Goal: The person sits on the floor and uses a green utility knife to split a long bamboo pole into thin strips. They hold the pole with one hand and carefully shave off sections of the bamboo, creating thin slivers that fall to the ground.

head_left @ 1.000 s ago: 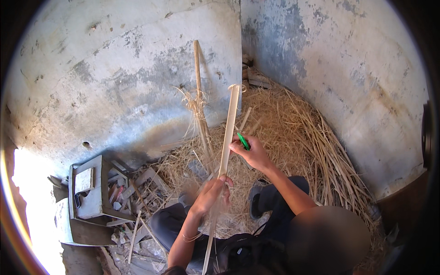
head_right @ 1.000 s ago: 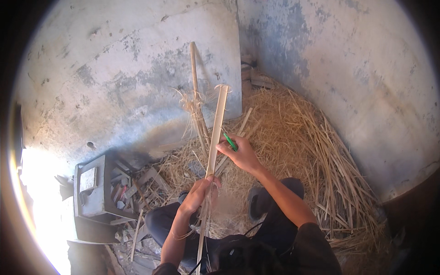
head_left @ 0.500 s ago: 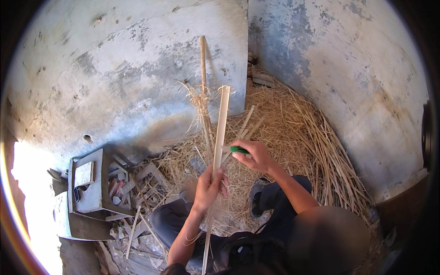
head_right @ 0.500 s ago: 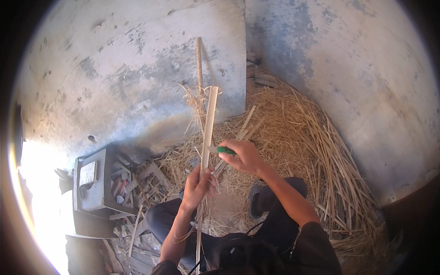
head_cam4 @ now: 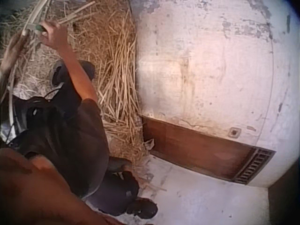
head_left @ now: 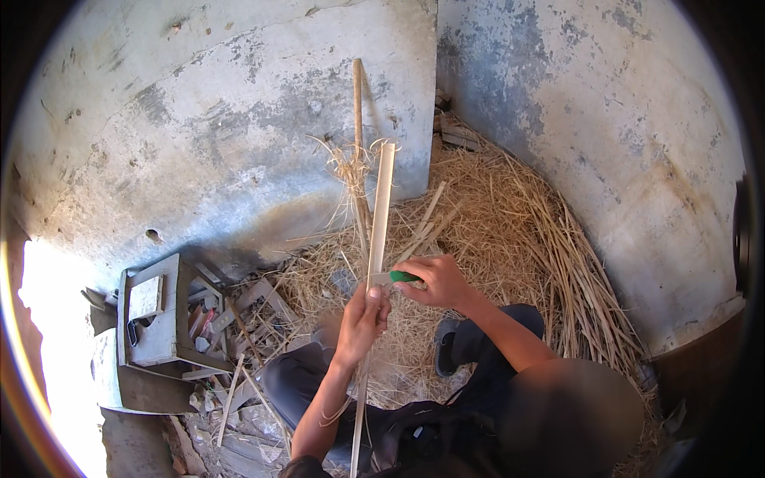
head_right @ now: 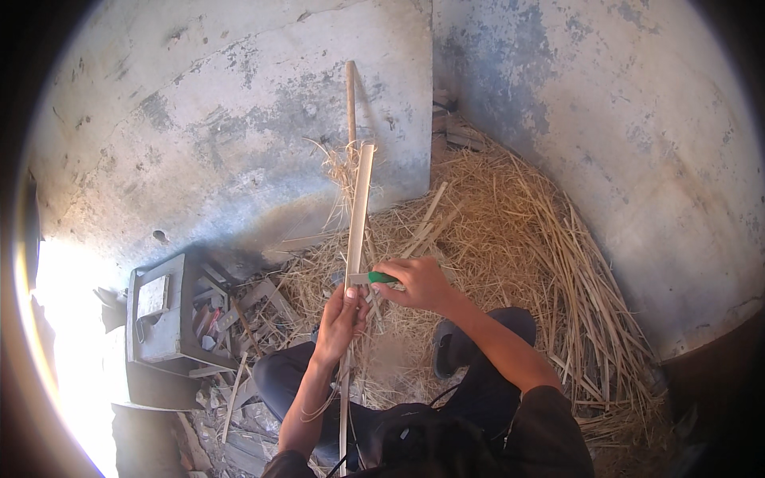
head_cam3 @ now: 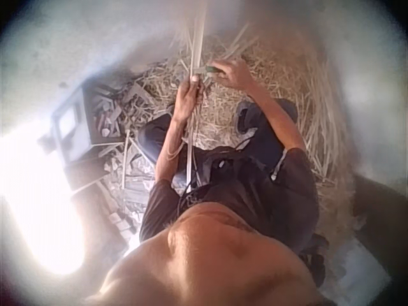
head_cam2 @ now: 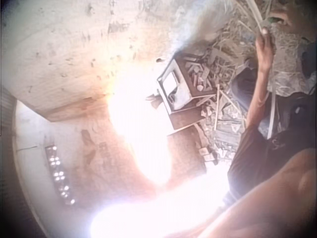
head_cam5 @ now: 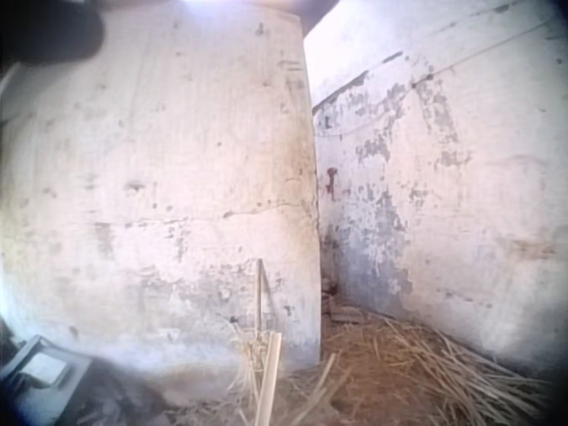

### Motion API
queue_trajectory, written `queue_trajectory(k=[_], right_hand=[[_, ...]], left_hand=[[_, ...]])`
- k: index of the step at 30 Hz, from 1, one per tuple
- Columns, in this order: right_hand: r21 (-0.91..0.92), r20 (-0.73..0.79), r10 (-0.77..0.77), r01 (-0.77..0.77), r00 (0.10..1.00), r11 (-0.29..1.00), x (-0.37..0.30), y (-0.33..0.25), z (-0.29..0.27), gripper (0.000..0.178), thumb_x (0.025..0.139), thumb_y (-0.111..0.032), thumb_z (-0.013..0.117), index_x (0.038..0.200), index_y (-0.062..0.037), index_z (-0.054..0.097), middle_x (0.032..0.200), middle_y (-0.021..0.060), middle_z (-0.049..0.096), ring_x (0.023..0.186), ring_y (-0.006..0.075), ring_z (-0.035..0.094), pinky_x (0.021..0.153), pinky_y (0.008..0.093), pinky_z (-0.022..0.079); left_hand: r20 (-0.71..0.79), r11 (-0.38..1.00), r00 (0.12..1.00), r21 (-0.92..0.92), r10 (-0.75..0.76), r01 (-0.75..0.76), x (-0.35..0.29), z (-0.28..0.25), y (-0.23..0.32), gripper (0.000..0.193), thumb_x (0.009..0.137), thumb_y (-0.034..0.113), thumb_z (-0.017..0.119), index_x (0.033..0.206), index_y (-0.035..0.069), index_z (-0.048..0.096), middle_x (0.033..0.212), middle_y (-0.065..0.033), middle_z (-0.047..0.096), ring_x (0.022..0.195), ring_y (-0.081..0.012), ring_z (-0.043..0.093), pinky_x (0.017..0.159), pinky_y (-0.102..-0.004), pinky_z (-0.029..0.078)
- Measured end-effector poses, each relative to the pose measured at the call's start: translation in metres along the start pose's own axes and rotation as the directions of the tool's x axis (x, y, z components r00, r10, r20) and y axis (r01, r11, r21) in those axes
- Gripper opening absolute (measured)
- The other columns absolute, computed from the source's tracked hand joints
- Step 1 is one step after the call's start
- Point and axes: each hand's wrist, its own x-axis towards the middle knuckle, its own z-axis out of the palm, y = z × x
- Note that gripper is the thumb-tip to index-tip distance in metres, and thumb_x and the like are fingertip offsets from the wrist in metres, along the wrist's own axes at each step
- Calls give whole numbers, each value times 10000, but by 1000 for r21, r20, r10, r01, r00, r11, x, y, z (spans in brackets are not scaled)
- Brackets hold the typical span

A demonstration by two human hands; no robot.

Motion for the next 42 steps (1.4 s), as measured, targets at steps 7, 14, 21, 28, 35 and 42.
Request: queue_trajectory(k=[7,14,21,28,35,42], right_hand=[[-21,-37,-38,37,999,999,0,3,0,311,946,-376,759,1058,-89,794,918,77,798,632,201,736,549,321,574],[-67,-64,-85,80,994,994,2,5,-2,296,945,-367,764,1062,-97,797,953,68,807,666,197,756,561,315,584],[-70,-116,-3,-5,993,998,6,17,-13,290,931,-351,776,1068,-96,795,961,71,807,703,212,769,576,325,599],[-110,-97,17,-28,995,994,7,22,-23,302,928,-346,769,1083,-88,787,968,82,803,766,234,783,623,338,621],[-72,-54,54,-58,997,996,7,26,-23,321,943,-353,753,1116,-84,783,988,100,801,785,242,783,652,352,621],[-8,-43,115,-116,992,993,7,15,-20,316,986,-334,703,1178,-91,767,1030,104,797,740,239,768,628,349,598]], left_hand=[[-10,1000,1000,10,-13,13,0,-1,-2,410,1170,409,384,1041,67,571,745,30,474,608,-49,422,534,-232,379],[-32,999,999,28,-28,28,0,0,-1,391,1168,394,398,995,83,558,735,40,466,588,-48,399,518,-232,347],[-38,993,994,51,-101,103,-6,3,4,352,1161,370,422,1004,91,568,727,44,476,593,-49,414,526,-236,351],[-9,994,994,30,-106,107,-6,4,1,341,1151,383,449,1011,98,572,720,45,482,589,-49,420,522,-234,347],[61,987,986,-20,-157,158,1,-1,5,323,1151,356,429,1075,73,565,727,8,528,523,-72,449,487,-250,389],[128,997,991,-61,-29,37,6,0,12,360,1154,350,433,1229,24,567,739,-57,603,578,-146,617,514,-272,490]])
